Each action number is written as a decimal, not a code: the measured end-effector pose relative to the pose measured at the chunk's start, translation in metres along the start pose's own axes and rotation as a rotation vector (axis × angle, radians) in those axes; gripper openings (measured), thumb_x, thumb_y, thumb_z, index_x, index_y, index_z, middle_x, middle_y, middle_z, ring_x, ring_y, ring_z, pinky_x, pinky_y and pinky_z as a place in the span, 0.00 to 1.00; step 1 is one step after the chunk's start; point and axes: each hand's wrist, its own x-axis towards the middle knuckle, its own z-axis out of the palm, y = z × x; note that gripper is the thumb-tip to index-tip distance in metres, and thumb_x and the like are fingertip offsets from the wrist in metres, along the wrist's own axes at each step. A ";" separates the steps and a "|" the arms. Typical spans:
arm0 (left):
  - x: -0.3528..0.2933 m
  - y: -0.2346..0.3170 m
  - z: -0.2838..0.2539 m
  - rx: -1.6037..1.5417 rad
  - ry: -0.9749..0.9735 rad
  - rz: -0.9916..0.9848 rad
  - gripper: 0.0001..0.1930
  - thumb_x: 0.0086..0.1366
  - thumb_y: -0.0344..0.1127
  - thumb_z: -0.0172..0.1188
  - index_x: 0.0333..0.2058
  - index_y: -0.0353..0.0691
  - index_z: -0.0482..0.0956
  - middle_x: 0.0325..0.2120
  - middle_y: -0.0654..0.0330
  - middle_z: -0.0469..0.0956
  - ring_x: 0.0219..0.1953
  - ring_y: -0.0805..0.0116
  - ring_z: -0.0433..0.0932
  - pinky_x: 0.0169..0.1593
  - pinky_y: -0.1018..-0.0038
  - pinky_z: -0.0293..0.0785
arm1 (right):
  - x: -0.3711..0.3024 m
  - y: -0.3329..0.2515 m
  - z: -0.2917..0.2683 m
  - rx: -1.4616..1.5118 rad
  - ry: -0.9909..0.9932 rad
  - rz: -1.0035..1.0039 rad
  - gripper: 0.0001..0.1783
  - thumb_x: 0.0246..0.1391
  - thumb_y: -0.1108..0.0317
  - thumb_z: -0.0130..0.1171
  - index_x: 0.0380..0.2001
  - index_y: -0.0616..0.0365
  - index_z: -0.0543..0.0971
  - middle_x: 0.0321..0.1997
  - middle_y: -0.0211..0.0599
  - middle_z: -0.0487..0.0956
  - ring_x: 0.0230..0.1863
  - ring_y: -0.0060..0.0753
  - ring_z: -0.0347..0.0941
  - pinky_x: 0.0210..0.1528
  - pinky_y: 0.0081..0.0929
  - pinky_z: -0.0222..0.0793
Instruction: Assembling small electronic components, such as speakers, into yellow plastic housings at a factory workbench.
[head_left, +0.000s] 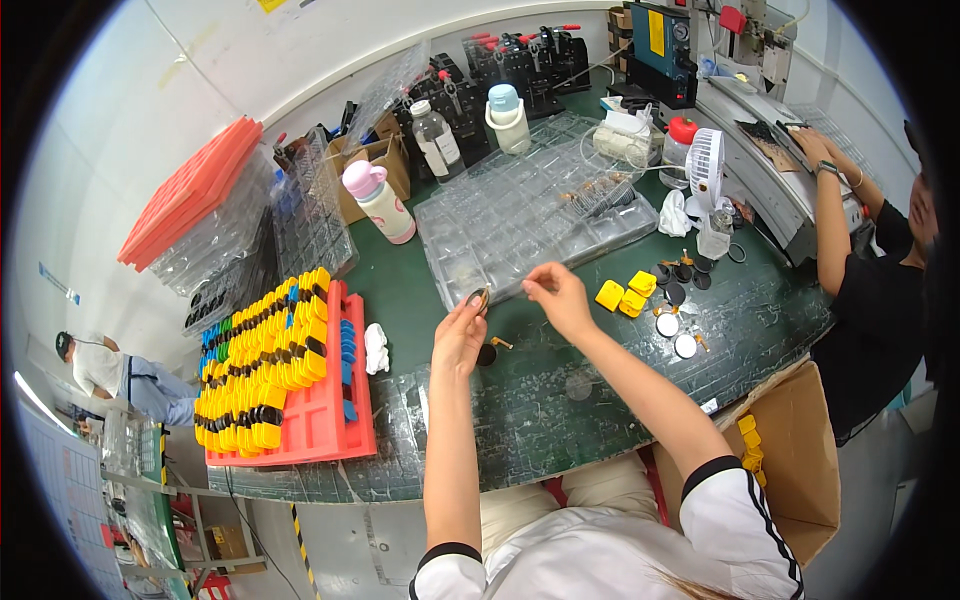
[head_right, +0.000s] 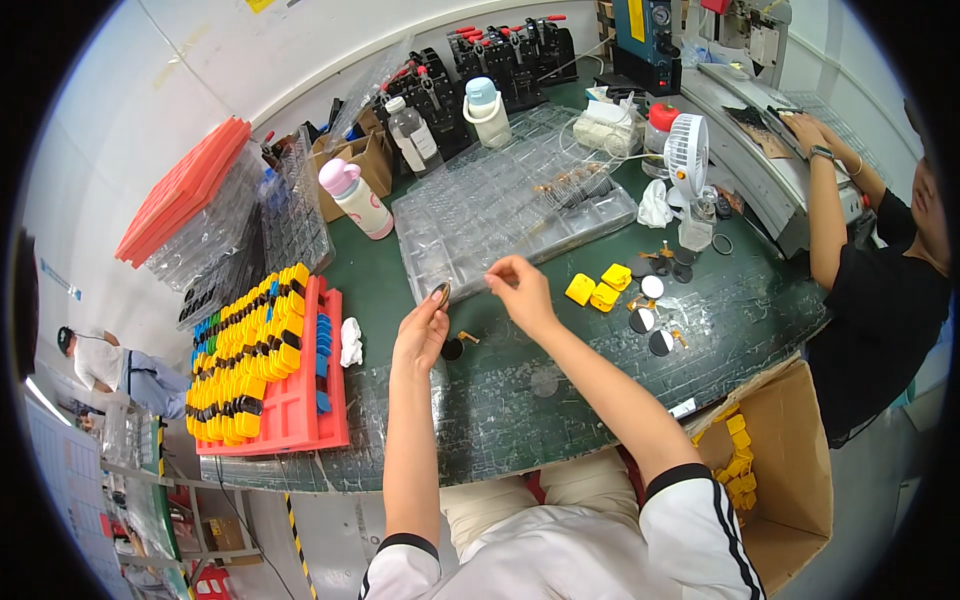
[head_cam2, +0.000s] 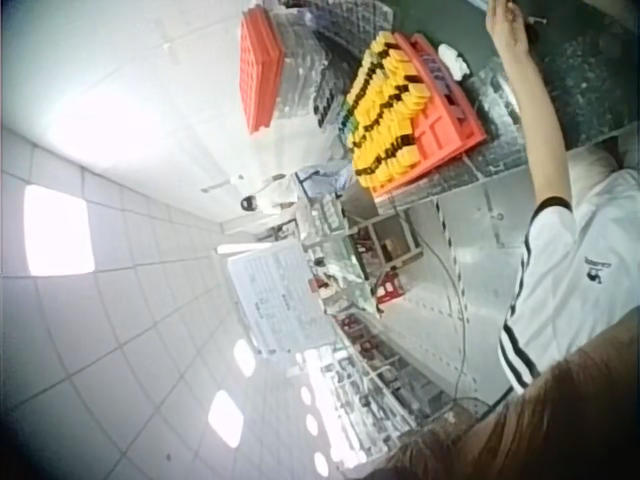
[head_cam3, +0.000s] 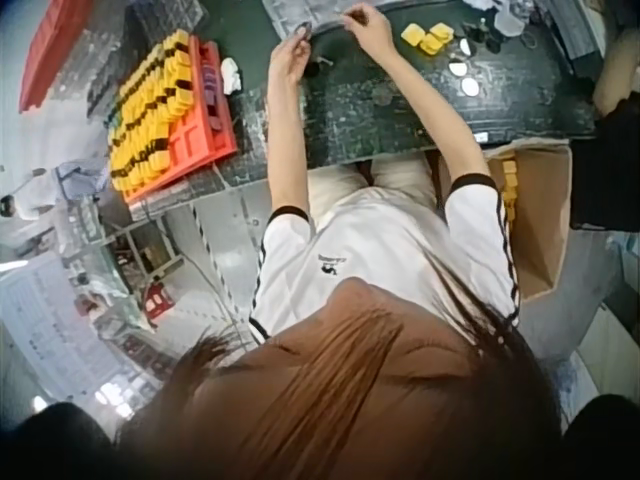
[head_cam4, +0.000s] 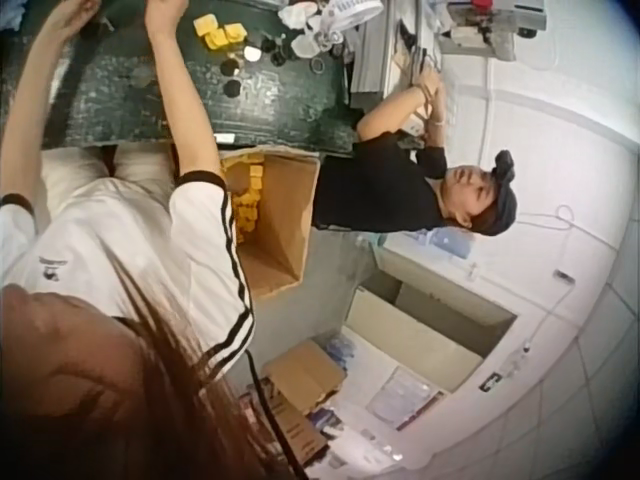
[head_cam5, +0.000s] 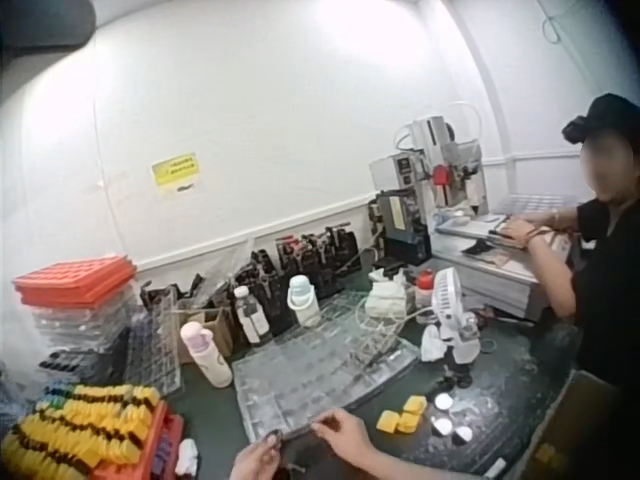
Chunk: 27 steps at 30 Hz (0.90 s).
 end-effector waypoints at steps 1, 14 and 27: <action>-0.003 -0.001 0.005 0.116 0.014 0.050 0.10 0.58 0.27 0.60 0.38 0.32 0.73 0.31 0.60 0.75 0.29 0.79 0.74 0.28 0.89 0.73 | 0.002 -0.001 -0.006 0.118 -0.015 0.083 0.08 0.49 0.75 0.60 0.33 0.63 0.73 0.31 0.34 0.77 0.32 0.23 0.75 0.35 0.20 0.72; -0.072 -0.032 0.025 0.029 0.067 0.224 0.16 0.59 0.25 0.58 0.45 0.34 0.68 0.38 0.60 0.72 0.38 0.74 0.74 0.38 0.81 0.73 | -0.045 -0.099 -0.061 0.298 -0.282 0.520 0.11 0.50 0.73 0.59 0.37 0.66 0.74 0.33 0.36 0.76 0.35 0.28 0.77 0.38 0.21 0.76; -0.154 -0.065 0.062 -0.780 -0.386 -0.551 0.18 0.66 0.47 0.43 0.38 0.38 0.72 0.32 0.56 0.70 0.34 0.65 0.65 0.37 0.72 0.64 | -0.114 -0.149 -0.077 0.282 -0.369 0.421 0.10 0.50 0.71 0.61 0.35 0.64 0.78 0.32 0.33 0.80 0.29 0.16 0.74 0.32 0.14 0.69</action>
